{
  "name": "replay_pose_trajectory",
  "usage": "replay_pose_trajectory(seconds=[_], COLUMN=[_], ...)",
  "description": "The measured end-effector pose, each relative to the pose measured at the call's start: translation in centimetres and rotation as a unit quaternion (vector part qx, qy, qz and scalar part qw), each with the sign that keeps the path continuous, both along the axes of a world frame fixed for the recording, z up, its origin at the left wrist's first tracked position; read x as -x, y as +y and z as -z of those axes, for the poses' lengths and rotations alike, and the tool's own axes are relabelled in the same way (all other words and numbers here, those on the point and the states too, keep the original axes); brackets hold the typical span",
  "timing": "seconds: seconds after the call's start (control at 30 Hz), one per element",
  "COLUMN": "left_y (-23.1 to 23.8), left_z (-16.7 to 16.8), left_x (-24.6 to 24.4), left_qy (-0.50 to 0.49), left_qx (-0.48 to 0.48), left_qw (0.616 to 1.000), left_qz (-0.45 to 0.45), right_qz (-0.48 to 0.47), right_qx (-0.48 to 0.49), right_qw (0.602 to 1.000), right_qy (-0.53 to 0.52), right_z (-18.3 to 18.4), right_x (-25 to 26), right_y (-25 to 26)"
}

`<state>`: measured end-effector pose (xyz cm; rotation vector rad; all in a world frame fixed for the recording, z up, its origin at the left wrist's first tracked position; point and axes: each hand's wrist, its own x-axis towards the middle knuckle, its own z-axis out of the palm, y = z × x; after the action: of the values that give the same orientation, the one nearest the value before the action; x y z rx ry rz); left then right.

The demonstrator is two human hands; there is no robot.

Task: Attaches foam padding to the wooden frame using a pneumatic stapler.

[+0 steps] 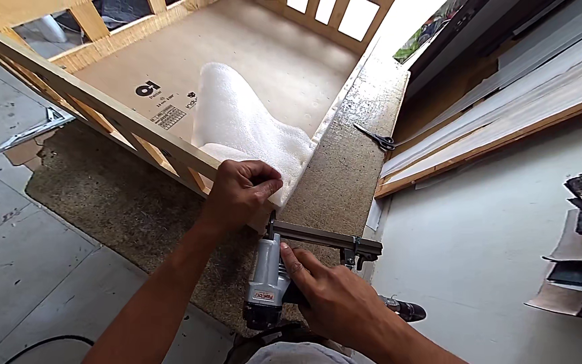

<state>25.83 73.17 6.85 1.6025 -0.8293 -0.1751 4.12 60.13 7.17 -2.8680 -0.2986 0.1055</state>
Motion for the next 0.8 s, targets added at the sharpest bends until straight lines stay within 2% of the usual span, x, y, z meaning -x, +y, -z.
replay_pose_trajectory(seconds=[0.23, 0.4, 0.53, 0.63, 0.7, 0.8], left_y=[0.0, 0.1, 0.1, -0.5, -1.0, -1.8], left_z=[0.2, -0.2, -0.9, -1.7, -2.3, -2.6], left_x=[-0.1, -0.1, -0.2, -1.0, -1.8, -3.5], left_qy=[0.004, 0.015, 0.021, -0.054, -0.087, -0.018], left_qx=[0.002, -0.019, -0.069, -0.165, -0.227, -0.236], left_qw=[1.000, 1.000, 0.997, 0.985, 0.969, 0.965], left_qz=[0.007, 0.007, 0.001, 0.001, 0.035, 0.115], right_qz=[0.019, 0.032, 0.000, 0.006, 0.026, 0.027], right_qx=[-0.005, -0.009, -0.163, -0.249, -0.327, -0.452], right_qw=[0.999, 0.999, 0.986, 0.968, 0.945, 0.892], right_qy=[-0.042, -0.034, 0.039, 0.017, -0.011, 0.008], right_z=[-0.6, -1.1, -3.6, -6.0, -7.1, -7.3], right_x=[0.4, 0.8, 2.0, 2.2, 1.7, 0.3], right_y=[0.8, 1.3, -0.9, -3.2, -5.0, -6.9])
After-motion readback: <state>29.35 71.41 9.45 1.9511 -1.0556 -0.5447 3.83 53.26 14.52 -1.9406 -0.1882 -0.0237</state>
